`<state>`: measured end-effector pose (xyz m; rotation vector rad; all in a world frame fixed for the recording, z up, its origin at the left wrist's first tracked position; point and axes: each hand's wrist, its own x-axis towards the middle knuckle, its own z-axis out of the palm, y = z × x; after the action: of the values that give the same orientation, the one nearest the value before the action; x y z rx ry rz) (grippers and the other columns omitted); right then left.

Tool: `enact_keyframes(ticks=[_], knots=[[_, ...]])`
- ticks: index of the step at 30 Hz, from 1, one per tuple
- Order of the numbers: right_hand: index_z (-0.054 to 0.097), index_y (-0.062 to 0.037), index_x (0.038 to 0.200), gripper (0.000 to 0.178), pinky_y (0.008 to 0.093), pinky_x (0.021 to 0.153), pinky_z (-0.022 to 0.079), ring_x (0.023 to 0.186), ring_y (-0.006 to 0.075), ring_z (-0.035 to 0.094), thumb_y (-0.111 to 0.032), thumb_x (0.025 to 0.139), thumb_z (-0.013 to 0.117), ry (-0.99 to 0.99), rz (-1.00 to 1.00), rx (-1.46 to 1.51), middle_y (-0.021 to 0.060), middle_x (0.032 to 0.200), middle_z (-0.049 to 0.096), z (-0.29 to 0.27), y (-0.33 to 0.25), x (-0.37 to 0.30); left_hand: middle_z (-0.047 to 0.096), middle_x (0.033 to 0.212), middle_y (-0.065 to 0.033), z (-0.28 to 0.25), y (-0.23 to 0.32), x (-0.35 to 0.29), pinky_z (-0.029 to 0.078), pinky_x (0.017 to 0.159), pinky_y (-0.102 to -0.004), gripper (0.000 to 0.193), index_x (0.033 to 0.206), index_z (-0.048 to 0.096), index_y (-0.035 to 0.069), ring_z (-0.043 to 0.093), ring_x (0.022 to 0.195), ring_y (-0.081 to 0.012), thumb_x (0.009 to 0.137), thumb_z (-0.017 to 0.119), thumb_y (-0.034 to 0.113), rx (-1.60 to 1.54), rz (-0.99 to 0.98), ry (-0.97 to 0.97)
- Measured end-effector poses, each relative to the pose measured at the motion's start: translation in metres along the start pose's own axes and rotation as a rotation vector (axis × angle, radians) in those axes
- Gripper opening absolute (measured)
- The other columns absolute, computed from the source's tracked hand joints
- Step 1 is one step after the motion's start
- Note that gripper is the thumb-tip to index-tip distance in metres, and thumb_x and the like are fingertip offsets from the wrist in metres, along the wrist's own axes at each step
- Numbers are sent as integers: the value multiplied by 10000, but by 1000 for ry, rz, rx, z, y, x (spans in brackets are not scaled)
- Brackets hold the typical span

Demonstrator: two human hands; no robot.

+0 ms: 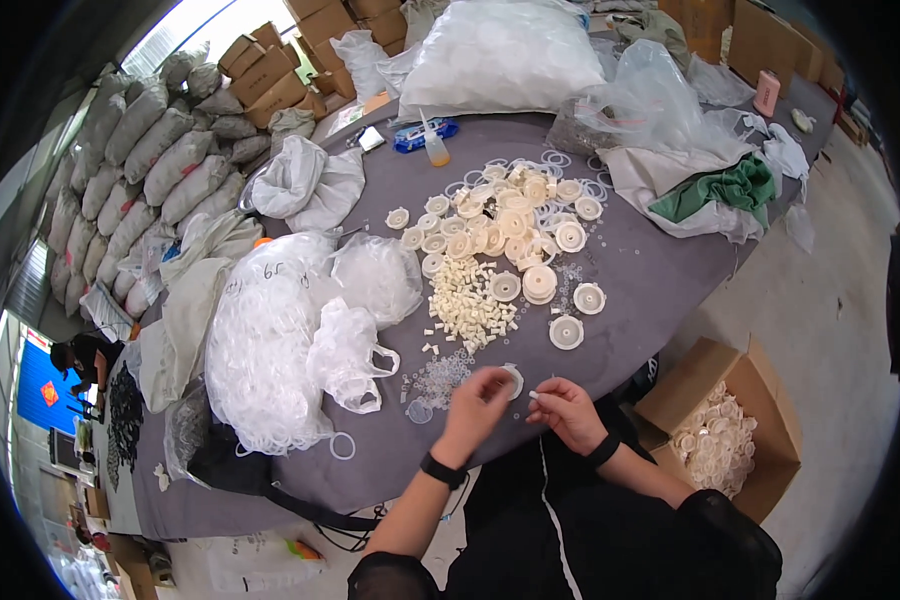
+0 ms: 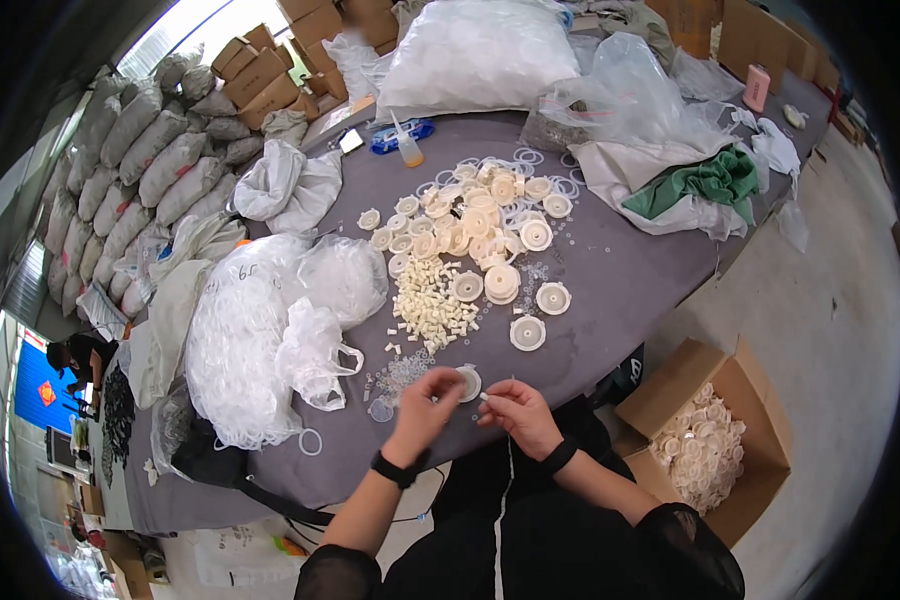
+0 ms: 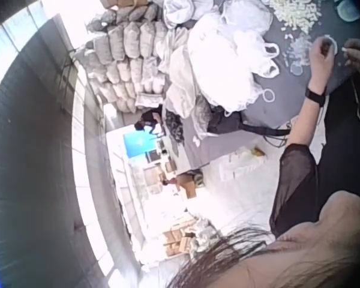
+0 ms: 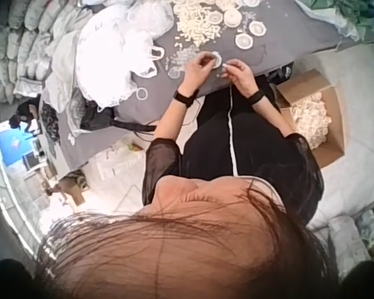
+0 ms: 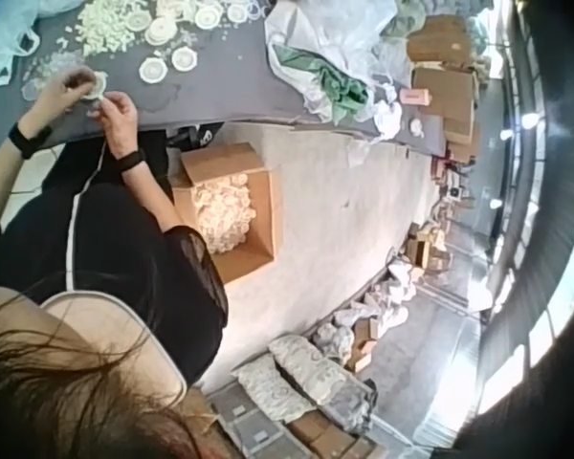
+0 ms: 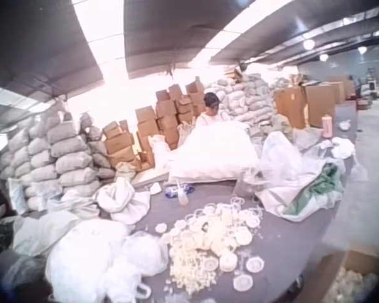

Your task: Assembling small plastic gaskets or valves onto circular plastic frames and placing the finished items into a box.

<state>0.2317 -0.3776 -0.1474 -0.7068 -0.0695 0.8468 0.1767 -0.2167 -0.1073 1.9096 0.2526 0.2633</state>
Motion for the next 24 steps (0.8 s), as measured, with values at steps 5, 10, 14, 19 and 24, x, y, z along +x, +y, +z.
enact_keyframes(ticks=[5,10,14,19,24], knots=[[534,-13,940,122,311,689,501,721,151,581,-66,830,531,-98,40,1,78,817,582,9,-7,-5,611,831,-40,14,3,-18,447,674,-209,145,930,577,-4,577,750,-93,787,572,22,-369,-124,-74],[533,-20,959,139,320,692,497,707,136,569,-87,837,525,-41,77,54,69,810,574,-1,-2,-5,616,831,-60,20,-2,-24,462,695,-223,137,920,582,-20,585,747,-108,787,571,12,-602,-193,-92],[513,-16,992,181,311,695,496,715,139,571,-108,837,531,-24,47,31,74,828,575,-2,5,11,614,837,-60,22,-4,-15,460,683,-223,143,919,583,-10,581,738,-109,778,578,12,-624,-210,11],[512,-18,985,186,281,701,497,755,160,591,-117,831,548,52,-3,89,81,837,583,5,15,43,612,818,-48,13,-31,4,450,628,-204,136,911,585,-4,571,712,-100,779,572,21,-657,-175,127],[520,-26,977,176,284,699,498,723,151,594,-120,830,551,4,11,86,70,823,586,8,10,37,608,807,-40,5,-30,5,434,605,-189,125,905,596,-8,562,697,-84,786,566,15,-383,-131,208]])
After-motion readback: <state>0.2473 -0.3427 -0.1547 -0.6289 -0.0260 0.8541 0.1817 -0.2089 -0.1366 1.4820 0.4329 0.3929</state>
